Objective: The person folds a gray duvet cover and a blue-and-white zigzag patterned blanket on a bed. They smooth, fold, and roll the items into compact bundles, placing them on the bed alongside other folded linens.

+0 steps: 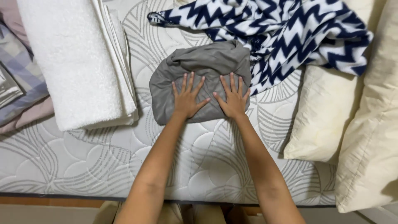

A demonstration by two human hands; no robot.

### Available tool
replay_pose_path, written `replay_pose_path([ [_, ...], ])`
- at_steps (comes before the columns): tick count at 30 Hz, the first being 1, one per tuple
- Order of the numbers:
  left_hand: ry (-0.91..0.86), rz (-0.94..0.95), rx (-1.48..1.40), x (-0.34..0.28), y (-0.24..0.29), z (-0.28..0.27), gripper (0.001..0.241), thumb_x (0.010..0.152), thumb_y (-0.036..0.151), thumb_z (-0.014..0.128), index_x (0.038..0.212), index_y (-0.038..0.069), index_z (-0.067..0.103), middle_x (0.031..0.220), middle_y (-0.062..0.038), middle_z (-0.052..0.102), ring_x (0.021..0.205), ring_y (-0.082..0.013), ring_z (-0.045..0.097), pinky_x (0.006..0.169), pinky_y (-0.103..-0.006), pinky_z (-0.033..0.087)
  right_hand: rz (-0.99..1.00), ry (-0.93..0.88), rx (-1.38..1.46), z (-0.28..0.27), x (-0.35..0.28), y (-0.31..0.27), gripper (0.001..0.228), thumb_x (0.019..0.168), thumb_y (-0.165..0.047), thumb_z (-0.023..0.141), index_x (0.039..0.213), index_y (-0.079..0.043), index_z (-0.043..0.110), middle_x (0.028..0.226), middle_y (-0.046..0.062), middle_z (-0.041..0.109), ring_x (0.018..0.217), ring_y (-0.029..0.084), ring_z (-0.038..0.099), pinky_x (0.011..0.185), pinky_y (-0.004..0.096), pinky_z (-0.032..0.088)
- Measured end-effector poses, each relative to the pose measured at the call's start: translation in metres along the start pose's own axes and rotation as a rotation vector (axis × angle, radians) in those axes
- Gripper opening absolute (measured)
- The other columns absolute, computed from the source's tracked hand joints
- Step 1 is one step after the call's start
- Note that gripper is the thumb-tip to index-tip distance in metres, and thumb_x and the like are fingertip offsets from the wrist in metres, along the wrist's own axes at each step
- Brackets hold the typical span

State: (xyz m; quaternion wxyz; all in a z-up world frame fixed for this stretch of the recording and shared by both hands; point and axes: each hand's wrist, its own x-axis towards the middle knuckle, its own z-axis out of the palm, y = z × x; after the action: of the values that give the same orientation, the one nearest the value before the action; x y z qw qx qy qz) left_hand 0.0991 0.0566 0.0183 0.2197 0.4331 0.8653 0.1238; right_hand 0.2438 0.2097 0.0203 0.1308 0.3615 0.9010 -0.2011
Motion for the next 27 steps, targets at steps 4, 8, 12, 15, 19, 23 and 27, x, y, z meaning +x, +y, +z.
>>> replay_pose_path([
  [4, 0.064, -0.042, 0.006, -0.021, -0.039, 0.007, 0.086, 0.089, 0.074, 0.053, 0.162, 0.036, 0.025, 0.173, -0.008, 0.014, 0.160, -0.0320, 0.010, 0.121, -0.0690, 0.001, -0.049, 0.117, 0.081, 0.020, -0.001, 0.016, 0.077, 0.097, -0.069, 0.054, 0.165, -0.042, 0.030, 0.178, 0.008, 0.010, 0.164, 0.036, 0.009, 0.120, 0.074, 0.007],
  [8, 0.313, -0.403, -0.237, -0.045, -0.060, 0.035, 0.110, 0.086, 0.071, 0.068, 0.162, 0.008, 0.019, 0.165, -0.029, 0.017, 0.154, -0.0423, 0.011, 0.120, -0.0600, 0.008, 0.275, 0.318, 0.382, 0.018, -0.019, 0.001, 0.117, 0.074, -0.070, 0.076, 0.162, -0.018, 0.021, 0.166, 0.026, 0.011, 0.150, 0.043, 0.014, 0.112, 0.068, 0.018],
  [12, 0.310, -0.679, -0.653, -0.027, -0.058, 0.016, 0.126, 0.071, 0.065, 0.086, 0.151, -0.012, 0.024, 0.151, -0.034, 0.040, 0.139, -0.0414, 0.040, 0.117, -0.0474, 0.033, 0.519, 0.359, 0.787, 0.013, -0.013, 0.017, 0.132, 0.061, -0.064, 0.091, 0.152, 0.005, 0.025, 0.147, 0.032, 0.043, 0.136, 0.040, 0.045, 0.115, 0.049, 0.037],
  [15, 0.048, -0.786, -1.038, -0.026, -0.055, -0.022, 0.117, 0.065, 0.054, 0.090, 0.146, -0.011, 0.035, 0.139, -0.028, 0.057, 0.125, -0.0360, 0.063, 0.108, -0.0418, 0.052, 0.589, 0.145, 1.103, 0.001, -0.021, 0.046, 0.116, 0.067, -0.060, 0.090, 0.144, 0.014, 0.044, 0.137, 0.028, 0.062, 0.129, 0.037, 0.064, 0.112, 0.044, 0.050],
  [19, -0.271, -0.810, -1.418, -0.044, -0.030, -0.035, 0.107, 0.063, 0.045, 0.089, 0.144, -0.007, 0.043, 0.134, -0.025, 0.064, 0.115, -0.0352, 0.069, 0.100, -0.0436, 0.056, 0.540, -0.069, 1.494, -0.013, -0.049, 0.081, 0.109, 0.070, -0.056, 0.090, 0.148, 0.009, 0.048, 0.137, 0.019, 0.063, 0.130, 0.034, 0.060, 0.112, 0.046, 0.045],
  [23, -0.363, -0.798, -1.750, -0.088, 0.014, -0.035, 0.089, 0.071, 0.031, 0.086, 0.140, -0.007, 0.044, 0.130, -0.027, 0.066, 0.114, -0.0374, 0.070, 0.100, -0.0465, 0.058, 0.567, -0.067, 2.224, -0.014, -0.102, 0.065, 0.102, 0.070, -0.065, 0.079, 0.148, -0.008, 0.046, 0.142, 0.014, 0.055, 0.131, 0.035, 0.050, 0.107, 0.056, 0.038],
  [27, -0.354, -0.625, -1.950, -0.123, 0.036, -0.050, 0.081, 0.071, 0.025, 0.087, 0.137, -0.008, 0.053, 0.125, -0.023, 0.068, 0.109, -0.0334, 0.070, 0.095, -0.0469, 0.058, 0.409, 0.071, 2.375, 0.001, -0.121, 0.046, 0.085, 0.075, -0.059, 0.075, 0.143, -0.012, 0.054, 0.145, 0.009, 0.056, 0.132, 0.032, 0.052, 0.109, 0.054, 0.043],
])
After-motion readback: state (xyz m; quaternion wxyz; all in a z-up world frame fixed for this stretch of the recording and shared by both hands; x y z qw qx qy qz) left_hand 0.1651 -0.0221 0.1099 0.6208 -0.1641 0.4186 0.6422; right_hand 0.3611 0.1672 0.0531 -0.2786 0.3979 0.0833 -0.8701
